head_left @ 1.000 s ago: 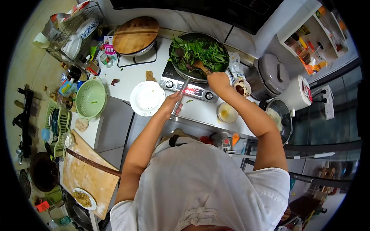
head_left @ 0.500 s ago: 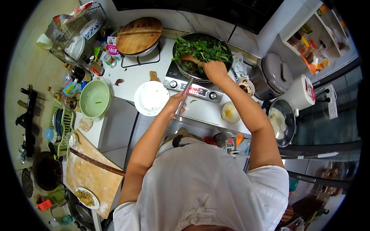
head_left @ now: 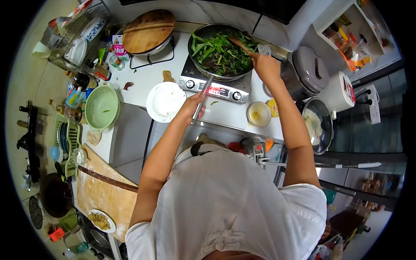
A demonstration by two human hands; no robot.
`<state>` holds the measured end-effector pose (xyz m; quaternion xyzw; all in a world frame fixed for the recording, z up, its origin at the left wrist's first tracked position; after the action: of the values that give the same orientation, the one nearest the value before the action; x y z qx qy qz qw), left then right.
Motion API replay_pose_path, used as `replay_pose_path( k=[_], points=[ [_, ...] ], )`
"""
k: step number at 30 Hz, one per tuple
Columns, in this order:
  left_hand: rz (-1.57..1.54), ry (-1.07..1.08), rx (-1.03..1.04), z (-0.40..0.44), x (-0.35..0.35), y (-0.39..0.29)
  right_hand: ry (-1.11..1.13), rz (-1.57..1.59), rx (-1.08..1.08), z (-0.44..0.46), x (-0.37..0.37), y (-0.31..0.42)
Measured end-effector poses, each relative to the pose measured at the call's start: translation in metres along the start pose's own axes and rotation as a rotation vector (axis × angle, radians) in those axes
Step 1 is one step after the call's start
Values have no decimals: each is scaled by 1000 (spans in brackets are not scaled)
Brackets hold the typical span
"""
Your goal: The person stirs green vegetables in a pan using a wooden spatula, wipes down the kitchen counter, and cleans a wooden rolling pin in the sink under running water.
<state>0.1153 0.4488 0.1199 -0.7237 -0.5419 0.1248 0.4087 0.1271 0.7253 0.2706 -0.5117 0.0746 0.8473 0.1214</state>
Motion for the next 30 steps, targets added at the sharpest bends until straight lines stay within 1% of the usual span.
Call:
replay_pose_path(
  k=[1,4,9,12,13,17,20,22,25,28,29,30],
  points=[
    [0,16,8,-3,1,-3,126,-97,-13,-1,27,-12],
    [21,13,6,-6,-1,-8,278,-143,-44,-20,39,-16],
    [31,36,6,-5,-2,-8,328,-81,-117,-49,11,11],
    [28,11,-7,-4,-3,-7,386,-55,-35,-40,14,29],
    [17,43,5,-3,-2,-7,359,-35,-11,-37,19,33],
    [55,27,8,-7,0,-8,290,1,44,-39,53,37],
    [57,17,-1,-8,0,-10,293,-9,47,-36,29,27],
    [56,1,-13,-4,-3,-7,295,-23,62,-30,-3,15],
    [57,9,-3,-2,-4,-7,165,14,179,-14,-16,-5],
    [54,31,20,0,-5,-4,113,5,202,0,34,-21],
    [53,42,32,1,-5,-4,222,-36,263,-2,55,-23],
    [50,32,18,-1,-4,-5,235,3,269,-9,71,-23]
  ],
)
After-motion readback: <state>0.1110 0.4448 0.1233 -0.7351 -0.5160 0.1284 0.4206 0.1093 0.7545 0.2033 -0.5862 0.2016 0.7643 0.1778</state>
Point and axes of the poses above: each hand's wrist, its own z-axis towards the middle knuckle, its own x-axis out of the palm, y = z × x, the point moved 5 cm from there along z, towards the middle knuckle, and after that the axes turned 10 degrees about -y, right-handed, at the moved point
